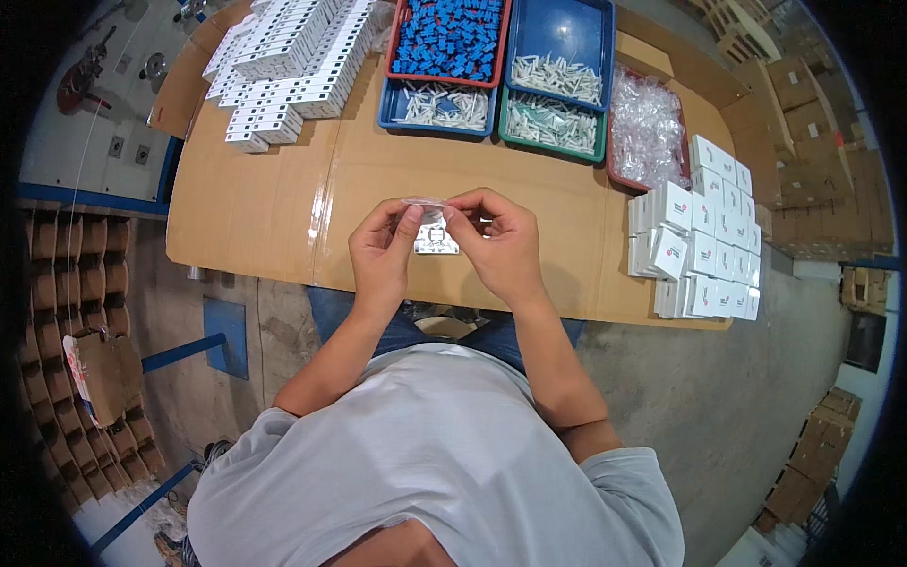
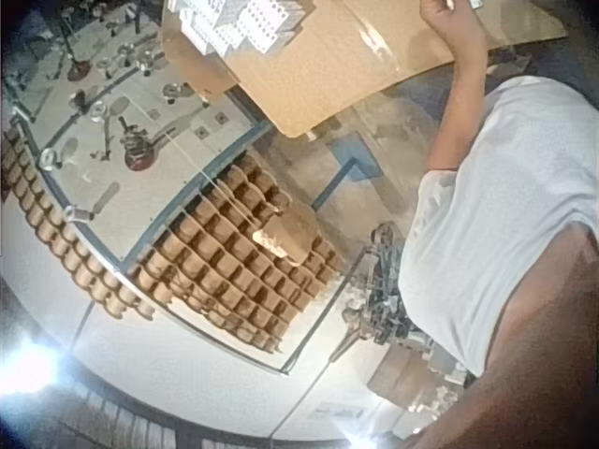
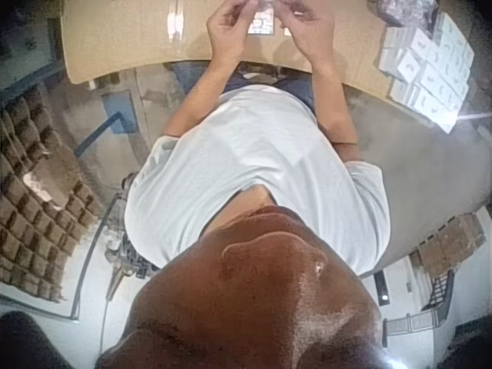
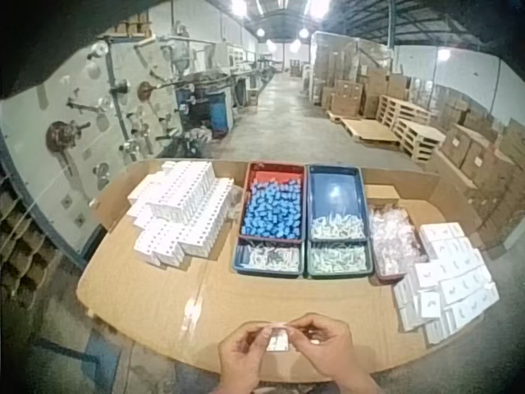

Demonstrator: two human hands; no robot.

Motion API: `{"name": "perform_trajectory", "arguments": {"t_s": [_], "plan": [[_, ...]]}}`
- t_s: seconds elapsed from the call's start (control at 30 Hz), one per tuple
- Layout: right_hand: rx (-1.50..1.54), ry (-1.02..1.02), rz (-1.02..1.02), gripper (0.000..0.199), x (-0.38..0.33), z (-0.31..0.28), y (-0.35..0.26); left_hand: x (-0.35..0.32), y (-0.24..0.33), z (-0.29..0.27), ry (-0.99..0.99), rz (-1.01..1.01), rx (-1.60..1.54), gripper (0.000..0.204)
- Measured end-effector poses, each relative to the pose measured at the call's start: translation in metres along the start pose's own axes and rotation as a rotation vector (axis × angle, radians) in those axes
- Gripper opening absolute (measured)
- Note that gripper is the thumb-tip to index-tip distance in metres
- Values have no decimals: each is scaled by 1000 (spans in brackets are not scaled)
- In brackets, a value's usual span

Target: The recorder assembles small electronic modules by placing components onto mounts and packing them into boxes.

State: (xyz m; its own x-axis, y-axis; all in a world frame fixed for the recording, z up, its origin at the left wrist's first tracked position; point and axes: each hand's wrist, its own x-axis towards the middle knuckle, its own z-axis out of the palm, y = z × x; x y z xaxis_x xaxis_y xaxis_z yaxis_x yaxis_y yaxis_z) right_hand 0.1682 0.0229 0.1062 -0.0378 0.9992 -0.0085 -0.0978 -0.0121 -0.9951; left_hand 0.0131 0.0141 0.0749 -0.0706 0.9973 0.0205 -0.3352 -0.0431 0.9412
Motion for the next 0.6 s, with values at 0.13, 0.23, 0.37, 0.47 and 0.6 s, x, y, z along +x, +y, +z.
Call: {"name": "perform_trajectory", "arguments": {"t_s": [0.13,0.23,0.37,0.47,0.6], "plan": [[-45,24,-49,6,-1,-1,5,0,1,1,-5,8,-4,18],[-33,18,-90,6,-2,-2,9,0,-2,0,-31,-3,25,14],[-19,48,-47,7,-2,-1,6,1,-1,5,-15,-7,-49,18],[-8,51,-16,7,-1,-1,5,0,-1,5,-15,-20,-59,17],[-6,34,7,9,-1,-2,3,-1,-2,5,-17,-26,-36,17]]}}
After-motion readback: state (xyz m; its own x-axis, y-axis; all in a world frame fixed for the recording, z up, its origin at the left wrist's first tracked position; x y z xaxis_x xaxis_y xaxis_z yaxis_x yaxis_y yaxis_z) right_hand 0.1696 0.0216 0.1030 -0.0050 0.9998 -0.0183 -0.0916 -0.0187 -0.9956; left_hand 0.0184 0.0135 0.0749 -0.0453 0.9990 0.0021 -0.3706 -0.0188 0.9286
